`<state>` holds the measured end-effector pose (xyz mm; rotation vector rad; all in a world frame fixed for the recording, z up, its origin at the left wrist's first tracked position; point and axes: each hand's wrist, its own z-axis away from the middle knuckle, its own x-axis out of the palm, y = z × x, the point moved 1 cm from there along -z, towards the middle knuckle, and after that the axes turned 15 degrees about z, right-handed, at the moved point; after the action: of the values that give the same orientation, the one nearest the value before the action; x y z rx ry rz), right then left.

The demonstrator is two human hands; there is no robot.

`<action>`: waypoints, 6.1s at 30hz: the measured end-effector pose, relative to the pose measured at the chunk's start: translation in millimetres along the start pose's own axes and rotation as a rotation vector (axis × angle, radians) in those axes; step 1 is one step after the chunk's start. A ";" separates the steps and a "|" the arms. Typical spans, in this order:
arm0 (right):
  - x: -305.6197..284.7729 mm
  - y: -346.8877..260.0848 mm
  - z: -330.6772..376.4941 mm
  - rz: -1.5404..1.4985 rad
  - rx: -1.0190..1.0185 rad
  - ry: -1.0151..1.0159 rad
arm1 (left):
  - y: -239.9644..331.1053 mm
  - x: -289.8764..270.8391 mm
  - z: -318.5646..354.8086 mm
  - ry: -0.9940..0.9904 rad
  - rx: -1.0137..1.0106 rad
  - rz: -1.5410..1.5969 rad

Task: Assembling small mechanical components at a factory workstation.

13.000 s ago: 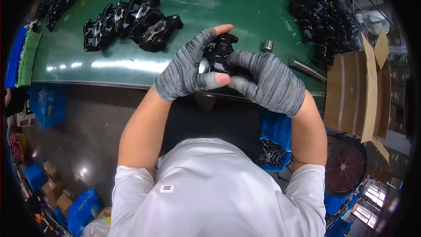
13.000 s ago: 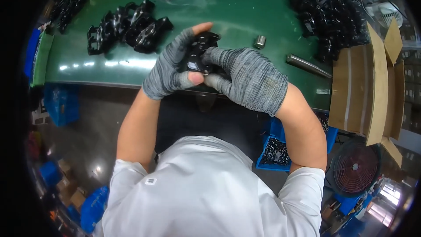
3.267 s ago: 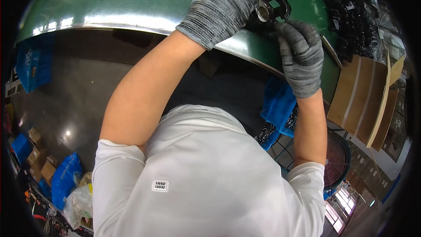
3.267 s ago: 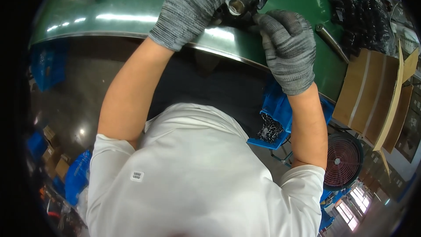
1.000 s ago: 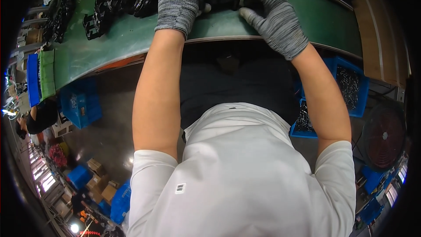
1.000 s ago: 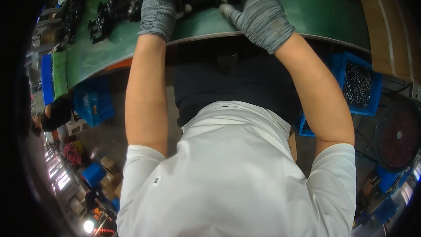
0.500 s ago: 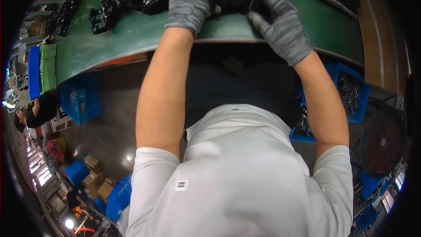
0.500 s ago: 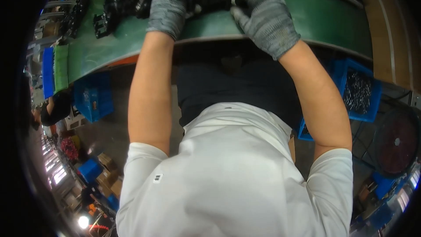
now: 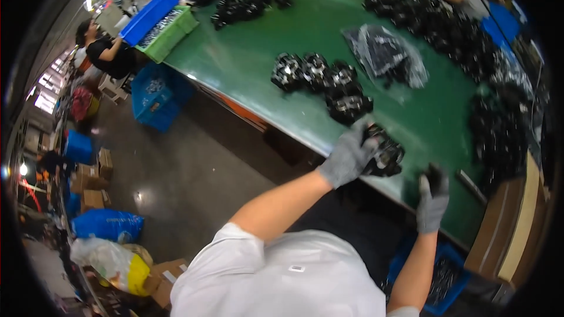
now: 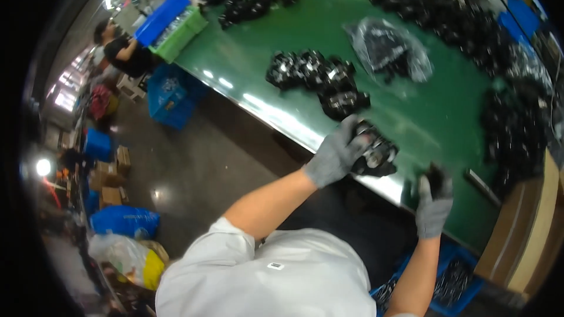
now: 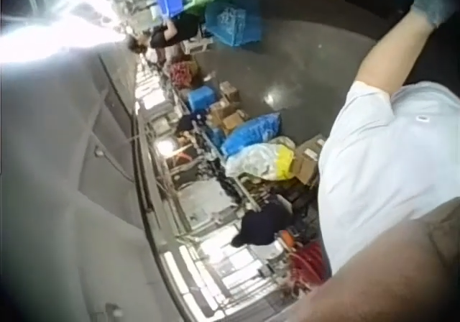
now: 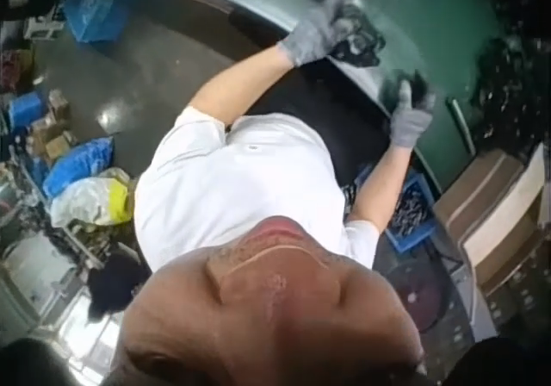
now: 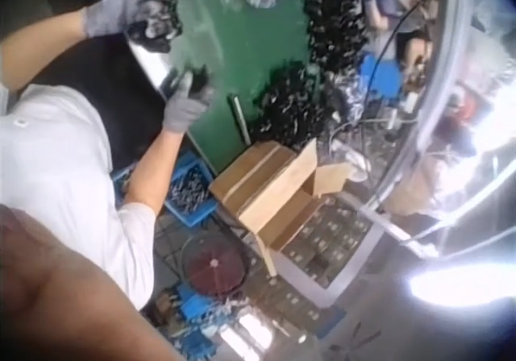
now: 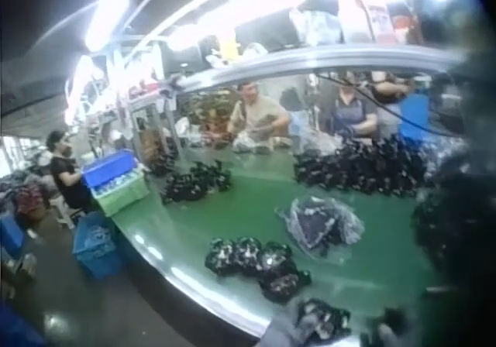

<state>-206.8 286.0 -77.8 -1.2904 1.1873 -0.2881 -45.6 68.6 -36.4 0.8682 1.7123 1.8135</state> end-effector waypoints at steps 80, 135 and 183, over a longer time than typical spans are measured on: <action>-5.6 -56.2 -42.8 0.024 -0.014 -0.356 | 1.7 6.4 -30.8 -0.126 0.308 -0.011; -2.6 -67.8 -34.7 0.613 -0.514 -0.403 | 0.4 1.8 -26.2 -0.136 0.427 -0.040; -0.2 -49.6 -15.2 0.330 -0.147 -0.102 | -11.9 -450.7 -217.3 0.850 0.161 -0.535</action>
<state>-197.9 260.8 -33.4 -1.1956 1.3292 0.1063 97.8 -406.6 -100.8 -0.3953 2.3038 1.7635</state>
